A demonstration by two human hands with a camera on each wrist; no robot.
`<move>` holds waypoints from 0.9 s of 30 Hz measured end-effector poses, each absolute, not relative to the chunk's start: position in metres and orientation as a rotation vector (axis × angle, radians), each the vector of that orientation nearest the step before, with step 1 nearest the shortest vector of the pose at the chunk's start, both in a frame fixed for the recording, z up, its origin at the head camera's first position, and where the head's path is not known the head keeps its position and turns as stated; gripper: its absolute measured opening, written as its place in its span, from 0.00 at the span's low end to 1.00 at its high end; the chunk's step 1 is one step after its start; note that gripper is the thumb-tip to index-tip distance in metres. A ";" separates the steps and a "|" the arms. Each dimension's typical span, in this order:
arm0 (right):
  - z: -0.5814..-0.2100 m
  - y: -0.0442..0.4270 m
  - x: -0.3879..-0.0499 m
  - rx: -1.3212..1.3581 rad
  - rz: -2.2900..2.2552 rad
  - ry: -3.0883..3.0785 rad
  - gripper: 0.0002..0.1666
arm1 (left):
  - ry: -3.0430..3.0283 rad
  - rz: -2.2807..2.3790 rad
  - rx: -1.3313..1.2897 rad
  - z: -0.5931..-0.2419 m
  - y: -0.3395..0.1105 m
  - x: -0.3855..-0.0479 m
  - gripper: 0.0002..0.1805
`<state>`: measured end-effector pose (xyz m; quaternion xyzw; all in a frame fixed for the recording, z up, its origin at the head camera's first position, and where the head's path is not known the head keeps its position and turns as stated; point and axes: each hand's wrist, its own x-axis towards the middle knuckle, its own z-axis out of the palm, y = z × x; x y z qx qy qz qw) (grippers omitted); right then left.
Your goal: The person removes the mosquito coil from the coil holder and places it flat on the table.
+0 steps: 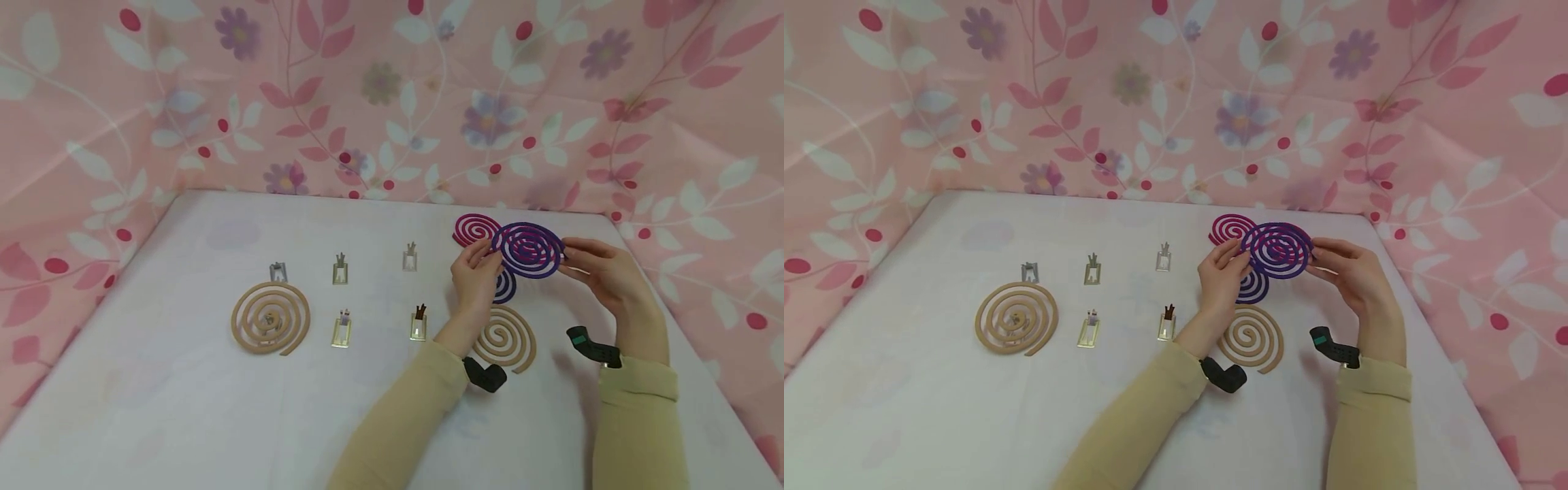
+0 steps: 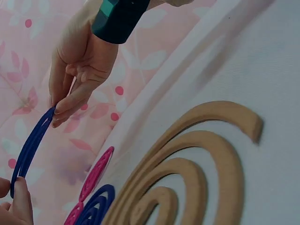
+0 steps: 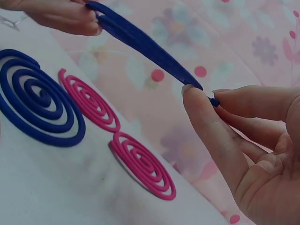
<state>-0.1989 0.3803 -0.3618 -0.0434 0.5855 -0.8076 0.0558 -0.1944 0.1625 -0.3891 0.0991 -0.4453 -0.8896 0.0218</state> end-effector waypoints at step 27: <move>-0.385 0.416 -0.193 0.289 -2.110 2.060 0.14 | -1.896 -2.619 0.205 -0.416 0.173 -0.185 0.18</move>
